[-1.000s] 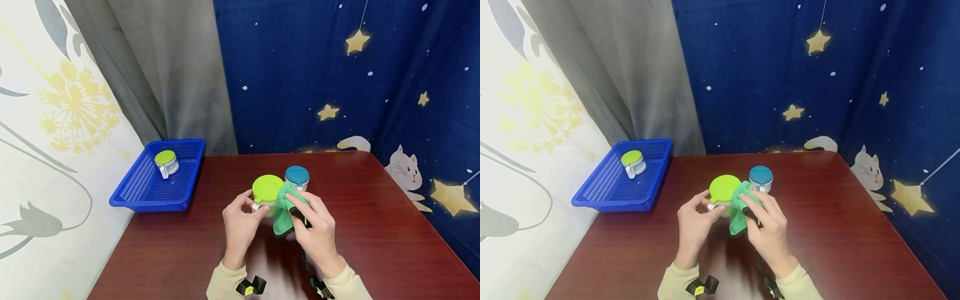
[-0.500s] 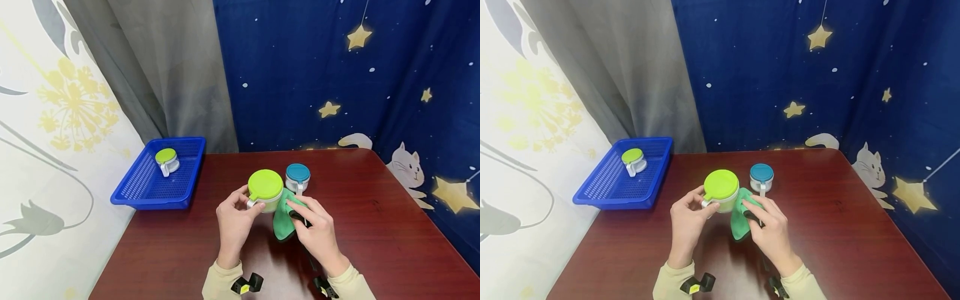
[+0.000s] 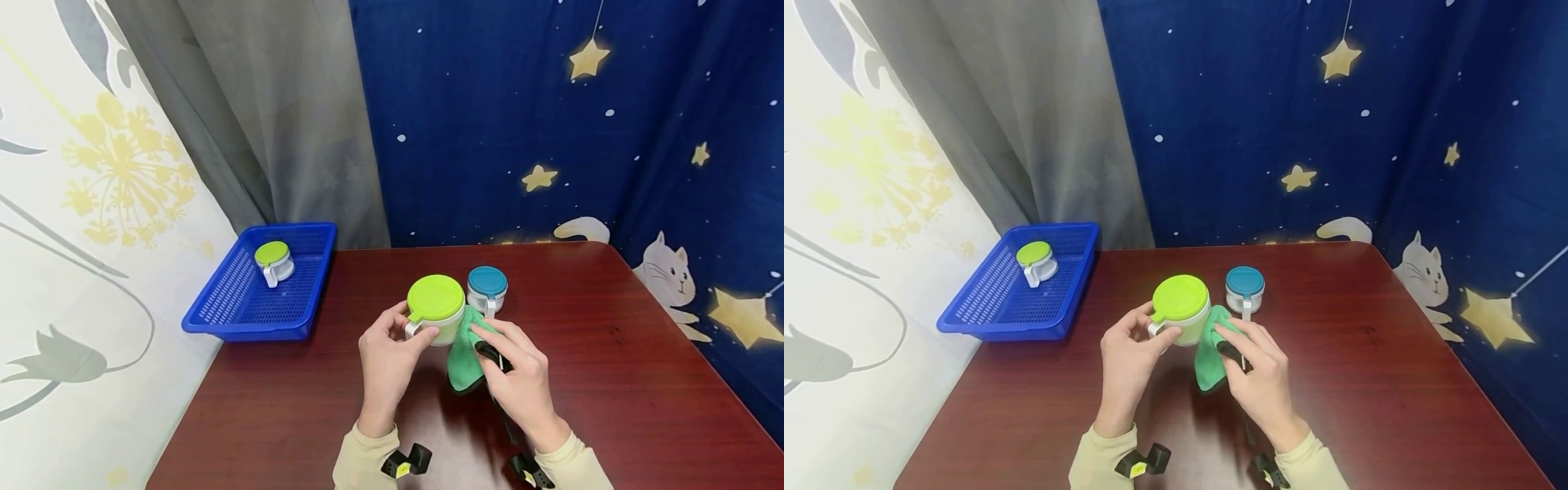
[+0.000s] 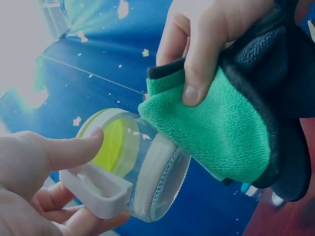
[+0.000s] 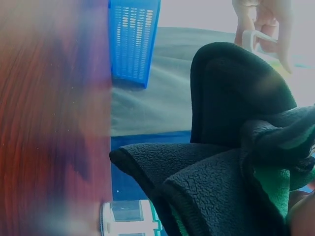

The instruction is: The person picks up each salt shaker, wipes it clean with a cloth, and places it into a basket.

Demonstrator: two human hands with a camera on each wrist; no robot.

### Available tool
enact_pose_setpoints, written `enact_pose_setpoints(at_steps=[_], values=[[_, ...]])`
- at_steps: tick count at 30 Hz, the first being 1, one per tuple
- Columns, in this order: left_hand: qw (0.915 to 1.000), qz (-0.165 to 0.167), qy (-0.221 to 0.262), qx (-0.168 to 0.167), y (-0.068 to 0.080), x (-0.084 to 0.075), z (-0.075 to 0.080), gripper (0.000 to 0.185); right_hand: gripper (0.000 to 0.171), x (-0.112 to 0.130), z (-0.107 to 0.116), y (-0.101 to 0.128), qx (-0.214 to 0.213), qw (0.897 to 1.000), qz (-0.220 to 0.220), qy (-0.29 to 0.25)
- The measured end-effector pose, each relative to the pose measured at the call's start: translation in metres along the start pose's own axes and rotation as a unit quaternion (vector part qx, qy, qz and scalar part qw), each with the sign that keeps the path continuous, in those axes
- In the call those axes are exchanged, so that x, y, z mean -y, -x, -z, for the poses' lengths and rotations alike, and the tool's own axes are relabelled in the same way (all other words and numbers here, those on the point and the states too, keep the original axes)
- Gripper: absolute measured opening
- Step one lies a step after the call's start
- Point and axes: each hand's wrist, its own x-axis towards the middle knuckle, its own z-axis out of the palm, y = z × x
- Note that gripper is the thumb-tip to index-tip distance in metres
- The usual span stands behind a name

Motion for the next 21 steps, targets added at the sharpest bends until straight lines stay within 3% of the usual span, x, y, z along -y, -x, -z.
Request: enact_pose_setpoints(at_steps=[7,12,21], values=[[0.9994,-0.018,-0.008,0.028,-0.006,0.007,0.008,0.039,0.043,-0.003,0.0,0.005,0.013,1.0,-0.01,-0.007],[0.999,-0.005,-0.016,0.042,-0.007,0.011,0.014,0.039,0.043,0.013,0.002,-0.008,0.005,1.0,-0.016,-0.021],[0.9967,0.022,0.01,0.077,-0.004,0.015,0.014,0.037,0.043,0.039,0.009,-0.036,-0.037,0.999,-0.005,-0.038]])
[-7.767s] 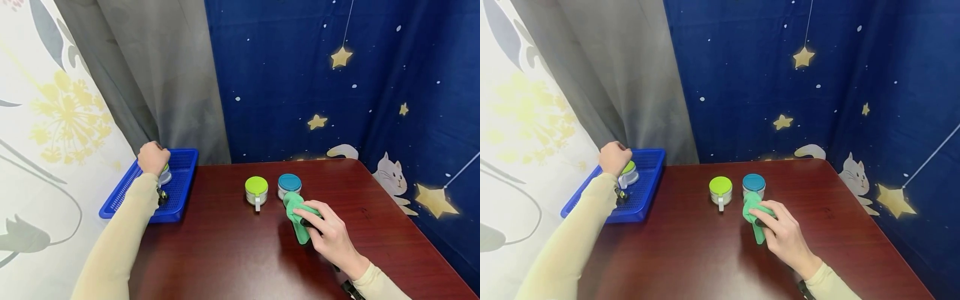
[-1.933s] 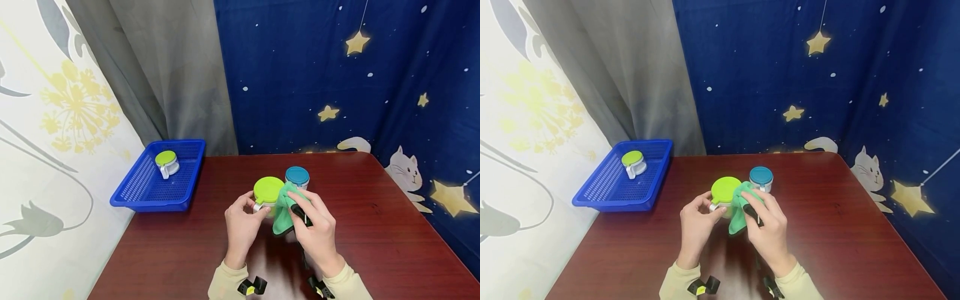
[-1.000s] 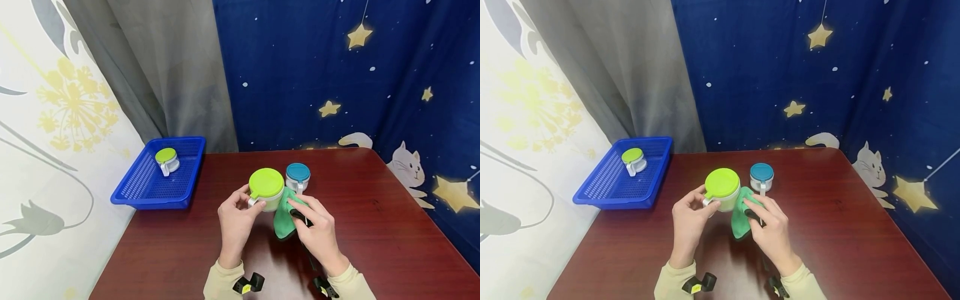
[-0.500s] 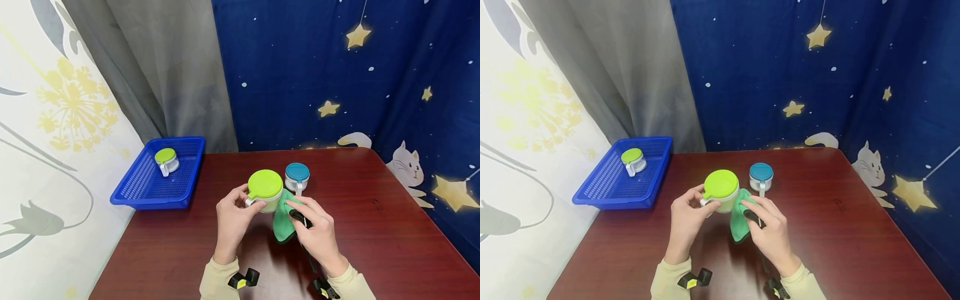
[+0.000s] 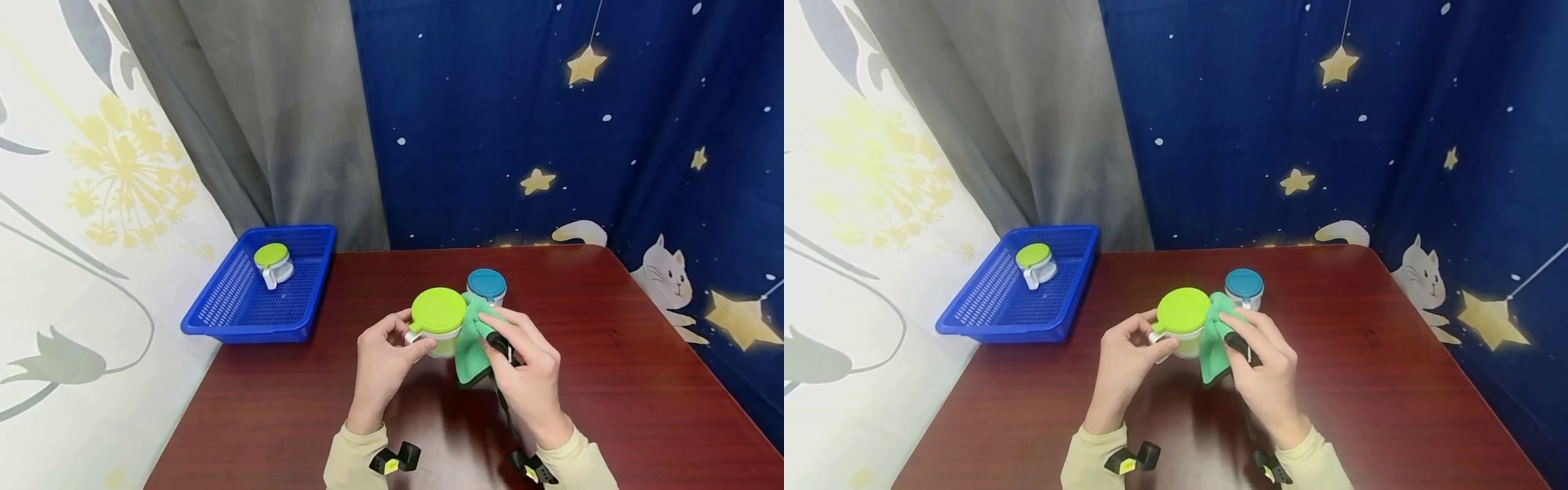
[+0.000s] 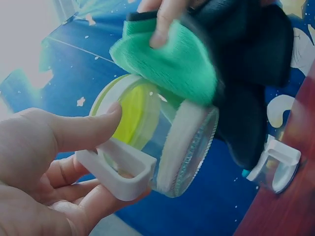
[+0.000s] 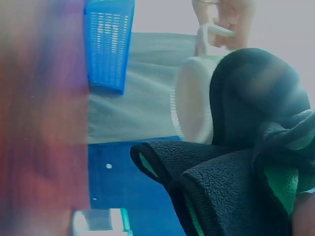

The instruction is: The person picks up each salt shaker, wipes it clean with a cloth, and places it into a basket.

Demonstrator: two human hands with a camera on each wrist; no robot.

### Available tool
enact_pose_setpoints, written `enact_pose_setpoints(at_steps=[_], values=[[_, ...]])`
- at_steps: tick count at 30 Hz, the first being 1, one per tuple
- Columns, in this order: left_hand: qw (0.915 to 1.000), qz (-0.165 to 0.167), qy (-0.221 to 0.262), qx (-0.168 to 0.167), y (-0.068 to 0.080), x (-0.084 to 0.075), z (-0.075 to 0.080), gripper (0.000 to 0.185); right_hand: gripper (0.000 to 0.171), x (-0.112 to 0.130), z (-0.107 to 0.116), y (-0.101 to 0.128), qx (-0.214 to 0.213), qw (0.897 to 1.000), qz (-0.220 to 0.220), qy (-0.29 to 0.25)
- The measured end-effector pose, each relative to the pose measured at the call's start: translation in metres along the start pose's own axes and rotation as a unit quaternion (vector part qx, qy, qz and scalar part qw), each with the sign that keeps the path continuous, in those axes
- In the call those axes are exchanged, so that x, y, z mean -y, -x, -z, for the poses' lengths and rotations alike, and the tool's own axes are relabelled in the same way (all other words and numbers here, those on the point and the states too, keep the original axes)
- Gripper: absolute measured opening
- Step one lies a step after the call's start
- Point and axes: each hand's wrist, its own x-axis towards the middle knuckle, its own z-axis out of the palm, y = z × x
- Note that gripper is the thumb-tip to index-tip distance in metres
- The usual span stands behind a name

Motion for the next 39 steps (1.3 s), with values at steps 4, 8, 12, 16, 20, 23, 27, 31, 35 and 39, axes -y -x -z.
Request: enact_pose_setpoints(at_steps=[4,8,12,16,20,23,27,31,35,39], values=[[0.9998,-0.003,-0.011,0.014,0.001,0.0,0.0,0.034,0.045,0.002,0.002,-0.005,0.005,1.0,0.008,0.012],[0.9996,-0.007,-0.022,0.014,0.003,0.001,0.001,0.034,0.047,0.001,0.003,-0.004,0.022,0.999,0.016,0.027],[0.9996,-0.013,-0.022,0.012,0.004,0.001,0.003,0.034,0.047,-0.001,0.003,-0.001,0.026,0.999,0.026,0.027],[0.9997,-0.019,-0.015,0.008,0.005,0.002,0.005,0.034,0.046,-0.006,0.002,0.002,0.038,0.999,0.025,0.029],[0.9998,-0.02,0.0,0.004,0.005,0.001,0.009,0.034,0.046,-0.021,0.001,0.015,0.046,0.998,0.006,0.042],[0.9995,-0.018,0.026,0.009,0.005,-0.001,0.012,0.034,0.045,-0.035,0.0,0.029,0.048,0.997,-0.02,0.061],[0.9982,-0.011,0.055,0.02,0.005,-0.003,0.011,0.033,0.044,-0.048,0.001,0.042,0.058,0.994,-0.046,0.081],[0.997,-0.003,0.075,0.021,0.005,-0.003,0.009,0.035,0.044,-0.053,0.002,0.046,0.066,0.993,-0.056,0.082],[0.997,-0.001,0.075,0.02,0.006,-0.002,0.008,0.036,0.043,-0.053,0.002,0.047,0.069,0.992,-0.063,0.081],[0.9975,0.006,0.067,0.021,0.007,-0.001,0.008,0.036,0.044,-0.052,0.003,0.049,0.072,0.991,-0.073,0.083]])
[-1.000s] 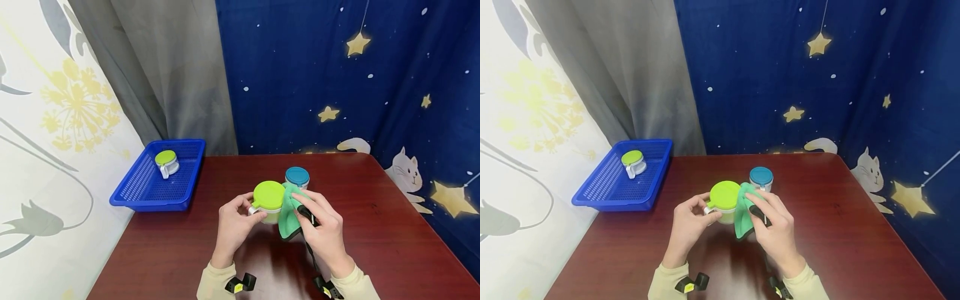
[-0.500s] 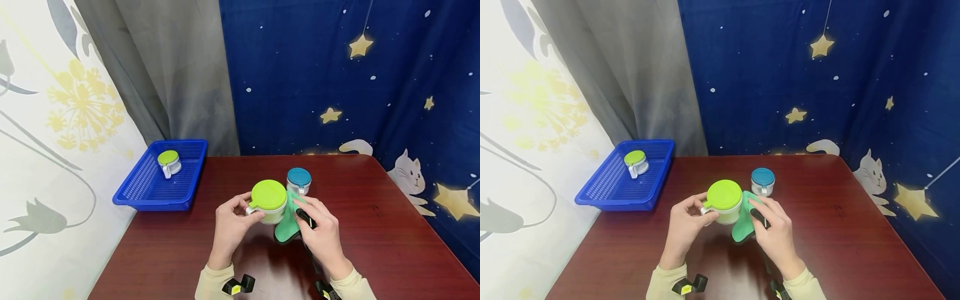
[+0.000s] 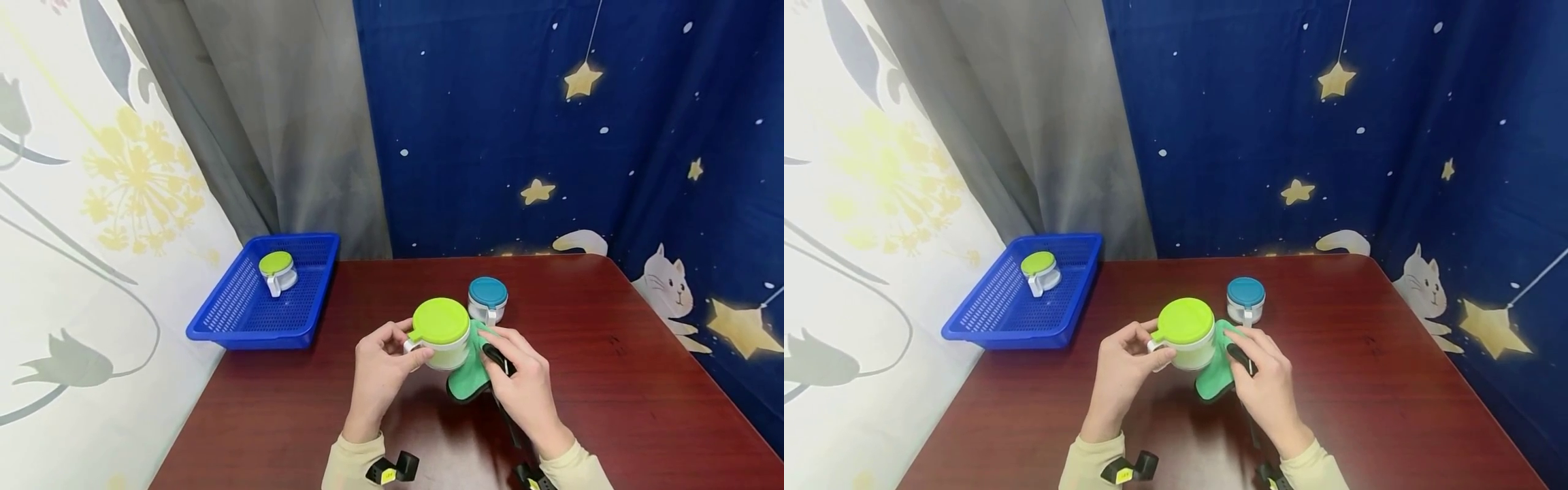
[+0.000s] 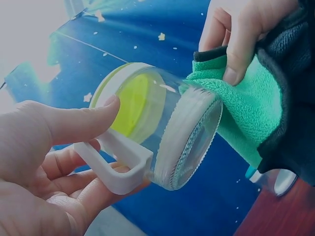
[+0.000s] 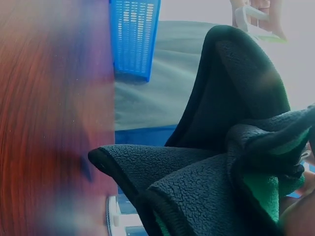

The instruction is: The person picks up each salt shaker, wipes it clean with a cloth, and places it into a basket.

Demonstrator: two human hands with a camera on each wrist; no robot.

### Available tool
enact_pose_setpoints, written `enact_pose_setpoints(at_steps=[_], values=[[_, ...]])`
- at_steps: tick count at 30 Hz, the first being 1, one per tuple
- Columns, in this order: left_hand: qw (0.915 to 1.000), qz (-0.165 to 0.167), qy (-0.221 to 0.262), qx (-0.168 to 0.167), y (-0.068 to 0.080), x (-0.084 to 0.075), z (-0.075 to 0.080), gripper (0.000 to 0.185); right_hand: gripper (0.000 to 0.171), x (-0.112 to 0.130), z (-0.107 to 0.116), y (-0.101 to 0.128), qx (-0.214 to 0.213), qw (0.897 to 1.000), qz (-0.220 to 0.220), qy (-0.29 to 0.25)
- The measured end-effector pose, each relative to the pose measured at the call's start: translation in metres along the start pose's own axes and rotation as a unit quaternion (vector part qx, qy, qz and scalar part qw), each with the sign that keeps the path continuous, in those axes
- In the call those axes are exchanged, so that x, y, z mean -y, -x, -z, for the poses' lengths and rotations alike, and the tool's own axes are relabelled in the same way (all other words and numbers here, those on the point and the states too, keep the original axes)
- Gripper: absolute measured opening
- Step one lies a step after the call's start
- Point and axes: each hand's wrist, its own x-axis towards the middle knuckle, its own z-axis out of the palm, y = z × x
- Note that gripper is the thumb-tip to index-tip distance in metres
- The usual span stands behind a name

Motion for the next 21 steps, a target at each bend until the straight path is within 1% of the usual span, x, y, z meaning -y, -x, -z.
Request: enact_pose_setpoints(at_steps=[3,8,12,15,17,19,21], values=[[1.0,-0.001,0.0,-0.003,0.001,0.002,-0.001,0.034,0.046,0.002,0.001,0.001,-0.003,1.0,-0.006,-0.007],[0.9994,-0.029,-0.015,-0.009,0.0,0.003,-0.003,0.032,0.046,0.018,0.003,-0.004,-0.014,0.999,-0.009,-0.045],[0.996,-0.055,-0.069,-0.01,0.0,0.0,-0.004,0.03,0.046,0.032,0.006,-0.009,-0.018,0.998,-0.012,-0.067],[0.9894,-0.068,-0.127,-0.015,0.002,-0.001,-0.003,0.028,0.045,0.037,0.008,-0.01,-0.02,0.997,-0.013,-0.068],[0.9858,-0.077,-0.148,-0.016,0.003,-0.001,-0.003,0.027,0.045,0.038,0.009,-0.01,-0.022,0.997,-0.013,-0.068],[0.9863,-0.081,-0.144,-0.009,0.003,0.0,-0.001,0.027,0.045,0.04,0.01,-0.011,-0.022,0.997,-0.012,-0.07],[0.9904,-0.079,-0.113,0.005,0.003,0.003,0.0,0.026,0.044,0.04,0.011,-0.012,-0.022,0.997,-0.008,-0.076]])
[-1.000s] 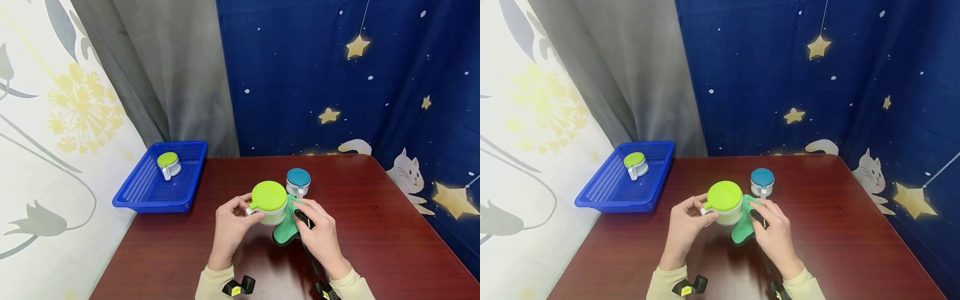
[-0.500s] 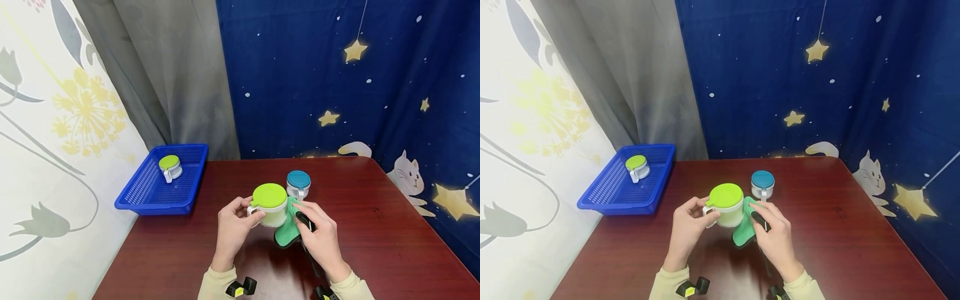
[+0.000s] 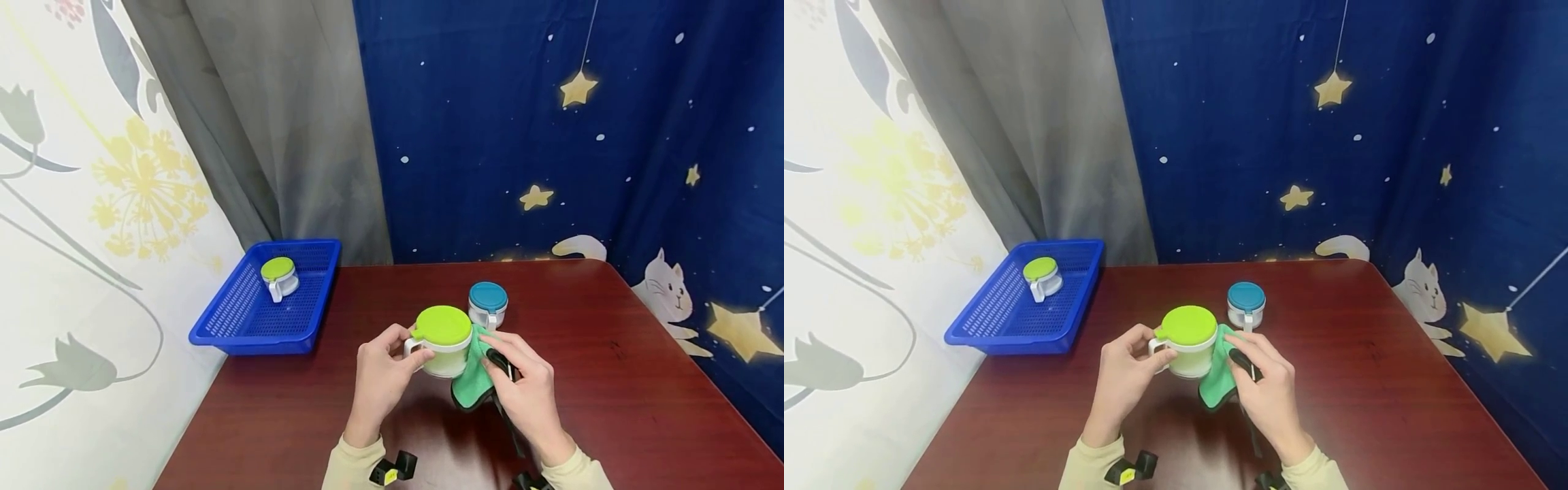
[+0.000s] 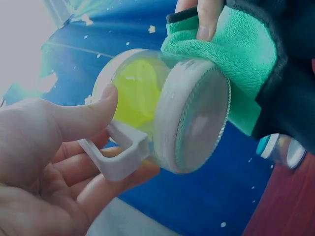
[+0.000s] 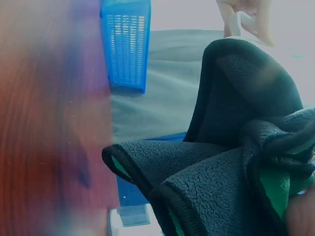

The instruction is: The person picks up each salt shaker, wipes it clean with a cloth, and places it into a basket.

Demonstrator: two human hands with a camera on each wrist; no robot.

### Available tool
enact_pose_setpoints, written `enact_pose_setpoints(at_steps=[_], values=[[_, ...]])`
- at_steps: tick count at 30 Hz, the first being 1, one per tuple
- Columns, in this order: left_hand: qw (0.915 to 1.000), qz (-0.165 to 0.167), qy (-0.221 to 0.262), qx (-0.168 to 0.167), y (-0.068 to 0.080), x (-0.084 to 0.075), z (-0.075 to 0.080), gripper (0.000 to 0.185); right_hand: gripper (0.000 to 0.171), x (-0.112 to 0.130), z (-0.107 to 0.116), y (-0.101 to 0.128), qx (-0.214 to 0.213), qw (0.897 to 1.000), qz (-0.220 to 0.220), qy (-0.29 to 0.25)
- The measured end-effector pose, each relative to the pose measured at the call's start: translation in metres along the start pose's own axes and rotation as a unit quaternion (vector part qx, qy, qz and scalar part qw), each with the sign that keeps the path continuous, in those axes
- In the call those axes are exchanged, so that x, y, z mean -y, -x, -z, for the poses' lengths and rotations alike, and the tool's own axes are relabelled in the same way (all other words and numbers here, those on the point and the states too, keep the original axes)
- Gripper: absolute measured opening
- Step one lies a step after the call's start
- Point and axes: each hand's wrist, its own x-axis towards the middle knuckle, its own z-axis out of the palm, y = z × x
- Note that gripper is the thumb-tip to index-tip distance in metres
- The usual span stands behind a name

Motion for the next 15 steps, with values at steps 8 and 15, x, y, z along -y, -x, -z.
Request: enact_pose_setpoints(at_steps=[8,15], values=[[0.9939,0.034,0.101,0.03,0.0,0.011,0.0,0.029,0.047,0.008,0.011,-0.021,0.011,1.0,0.026,-0.005],[0.9901,0.061,0.114,0.054,0.0,0.009,-0.002,0.039,0.046,0.02,0.017,-0.036,0.005,0.998,0.055,0.006]])
